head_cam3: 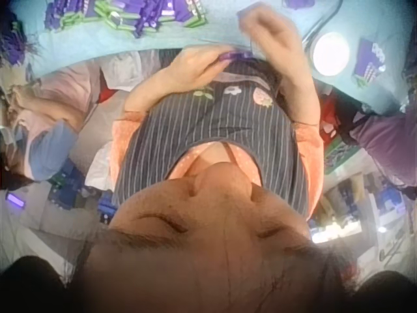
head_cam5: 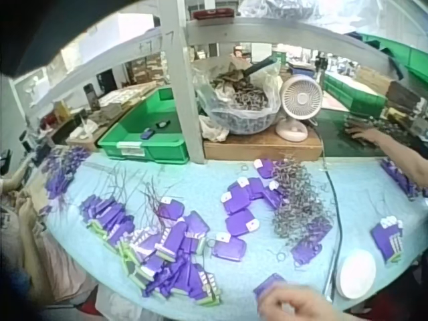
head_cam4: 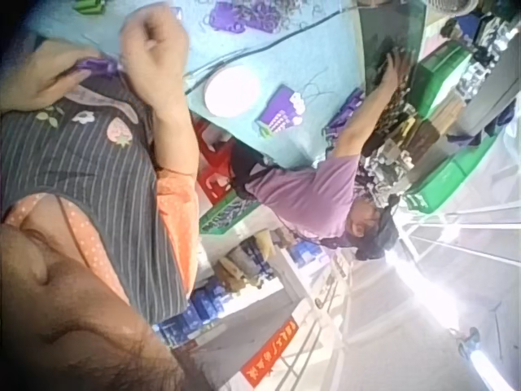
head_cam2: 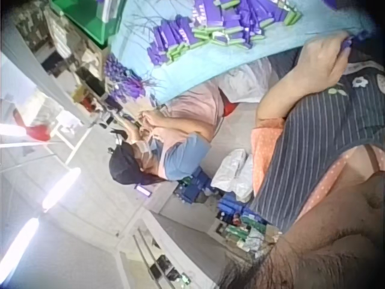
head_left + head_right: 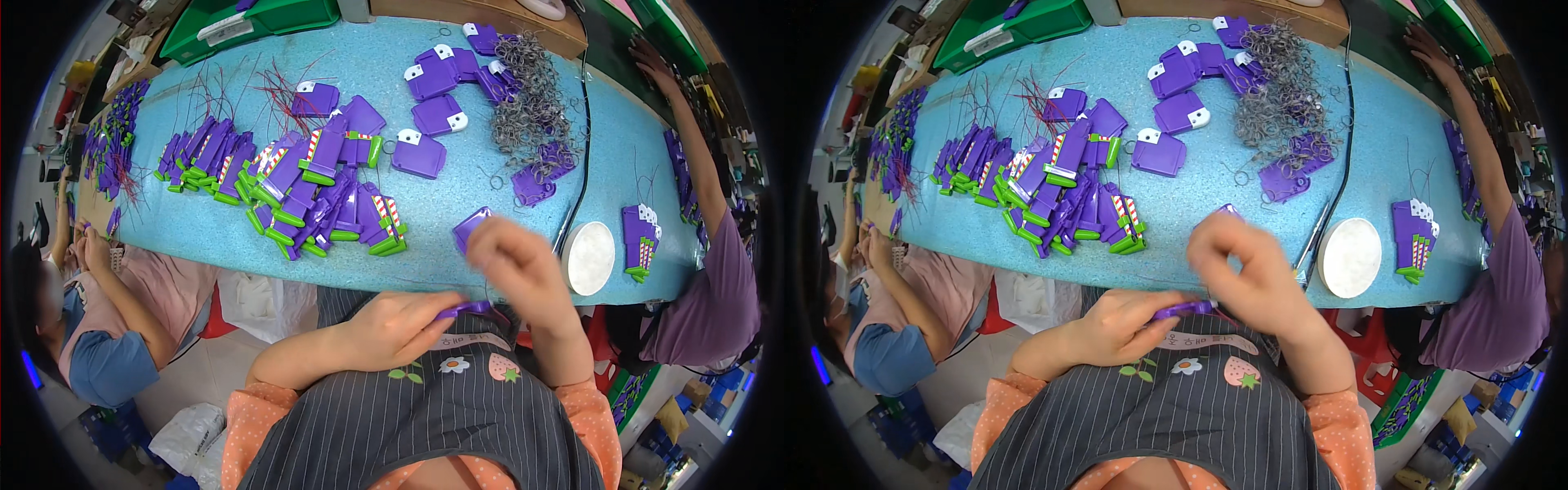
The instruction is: The person assembles purple plastic toy components by hand. They pick up a purple plastic piece, insert a thin wire into it, and then attach a green plastic piece to the assembly. The person repeats this process with multiple units, placing the finished items on the table.
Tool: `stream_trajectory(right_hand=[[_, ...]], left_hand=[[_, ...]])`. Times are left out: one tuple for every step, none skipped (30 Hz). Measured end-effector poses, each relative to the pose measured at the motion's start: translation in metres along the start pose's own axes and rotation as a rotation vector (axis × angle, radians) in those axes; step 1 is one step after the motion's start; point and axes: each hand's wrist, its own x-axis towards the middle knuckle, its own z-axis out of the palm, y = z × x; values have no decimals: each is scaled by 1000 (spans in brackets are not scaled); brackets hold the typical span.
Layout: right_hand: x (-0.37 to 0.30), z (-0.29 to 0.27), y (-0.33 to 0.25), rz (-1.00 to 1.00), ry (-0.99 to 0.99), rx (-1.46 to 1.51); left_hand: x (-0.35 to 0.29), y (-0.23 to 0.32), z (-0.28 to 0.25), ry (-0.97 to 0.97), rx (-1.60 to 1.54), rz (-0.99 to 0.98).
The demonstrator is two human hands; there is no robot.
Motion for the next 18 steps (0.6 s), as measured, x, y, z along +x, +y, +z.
stream_trajectory(right_hand=[[5,-3,-2,43,69,72],[11,-6,2,66,211,112],[18,-9,8,85,351,150],[21,-10,10,103,492,189],[14,-4,6,136,409,187],[1,9,2,171,316,188],[-9,20,-1,206,231,188],[-13,27,3,76,140,90],[-16,33,5,-53,59,-10],[-20,36,3,-123,85,-127],[-21,37,4,-124,110,-131],[-22,38,6,-128,130,-135],[-22,39,7,-132,150,-138],[-24,40,8,-116,156,-131],[-27,41,8,-100,159,-125],[-28,42,8,-84,161,-118],[-28,43,10,-88,159,-79],[-29,45,14,-89,158,-40]], left_hand=[[-1,2,-4,-117,-98,-51],[-3,3,-1,-42,-337,-109],[-5,4,2,36,-573,-163],[-5,6,4,116,-809,-215],[-3,8,4,236,-893,-251],[0,10,5,370,-974,-290],[2,12,8,496,-1055,-329],[4,9,16,635,-960,-270],[3,7,17,628,-542,-171],[2,5,16,602,-126,-69],[2,2,16,559,287,37],[7,-2,16,584,338,147],[7,-2,17,576,351,135],[6,-2,18,569,364,122],[5,-2,18,564,377,109],[2,-3,21,556,199,17],[-1,-5,24,544,21,-74],[-3,-7,27,528,-160,-166]])
